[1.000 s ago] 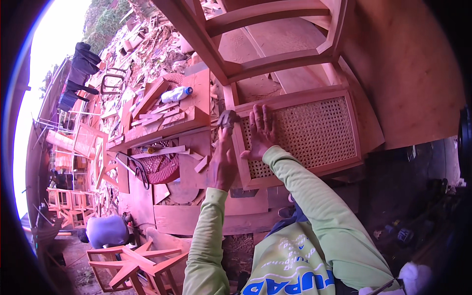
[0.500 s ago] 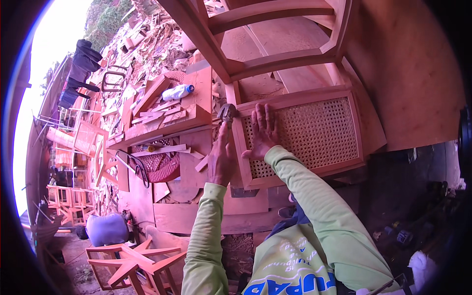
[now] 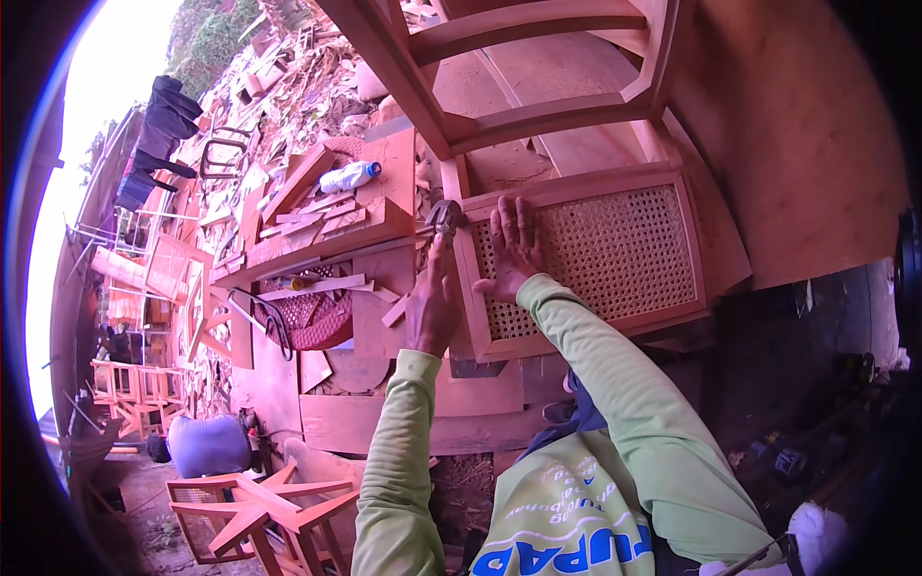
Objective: Applying glue and hammering wooden trim onto the frame of a chair.
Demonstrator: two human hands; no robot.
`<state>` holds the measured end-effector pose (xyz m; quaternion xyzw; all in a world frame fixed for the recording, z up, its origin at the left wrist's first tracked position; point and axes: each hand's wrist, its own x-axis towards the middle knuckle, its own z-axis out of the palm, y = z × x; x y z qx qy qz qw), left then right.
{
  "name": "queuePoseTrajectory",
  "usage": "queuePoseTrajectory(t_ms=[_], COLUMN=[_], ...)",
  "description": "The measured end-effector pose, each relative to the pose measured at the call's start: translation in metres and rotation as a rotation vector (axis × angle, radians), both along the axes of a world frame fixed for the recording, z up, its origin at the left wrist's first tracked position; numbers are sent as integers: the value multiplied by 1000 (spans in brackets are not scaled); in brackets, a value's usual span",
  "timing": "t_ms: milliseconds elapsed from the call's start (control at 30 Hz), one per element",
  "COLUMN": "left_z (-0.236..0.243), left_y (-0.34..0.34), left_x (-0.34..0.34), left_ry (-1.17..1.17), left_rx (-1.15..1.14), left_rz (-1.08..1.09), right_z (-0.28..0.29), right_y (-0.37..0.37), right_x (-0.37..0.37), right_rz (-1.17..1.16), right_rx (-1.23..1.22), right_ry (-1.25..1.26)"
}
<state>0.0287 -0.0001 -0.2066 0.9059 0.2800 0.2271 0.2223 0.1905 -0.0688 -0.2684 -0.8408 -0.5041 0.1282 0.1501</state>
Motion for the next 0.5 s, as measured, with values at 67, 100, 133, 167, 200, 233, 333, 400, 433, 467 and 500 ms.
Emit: queuePoseTrajectory(t_ms=[67,100,133,167,200,233,333,400,433,467,500], left_z=[7,6,4,3,3,3,-3,-4,-3,3,7], left_y=[-4,-6,-10,-14,-15,-16,-18,-19,-18,-16,-16], left_x=[0,-2,-6,-9,-10,-10,-15,-25,-28,-23,-22], left_ry=[-30,-28,-52,-77,-75,34,29,1,6,21,36], left_rx=[-22,-24,-4,15,10,-38,-115,-71,-75,-113,-151], left_rz=[-10,-13,-30,-41,-38,8,38,19,29,9,-12], right_z=[2,3,4,7,9,11,10,15,18,22,20], right_y=[1,2,2,1,2,3,2,4,5,5,3], right_x=[-3,-5,-7,-6,-3,-1,-3,-8,-5,-1,-1], right_rz=[-17,-21,-25,-23,-25,-27,-28,-26,-23,-24,-26], right_rx=[-1,-1,-3,-7,-30,-54,-73,-53,-87,-122,-108], right_ry=[14,4,-6,-5,12,29,13,0,-8,-20,-1])
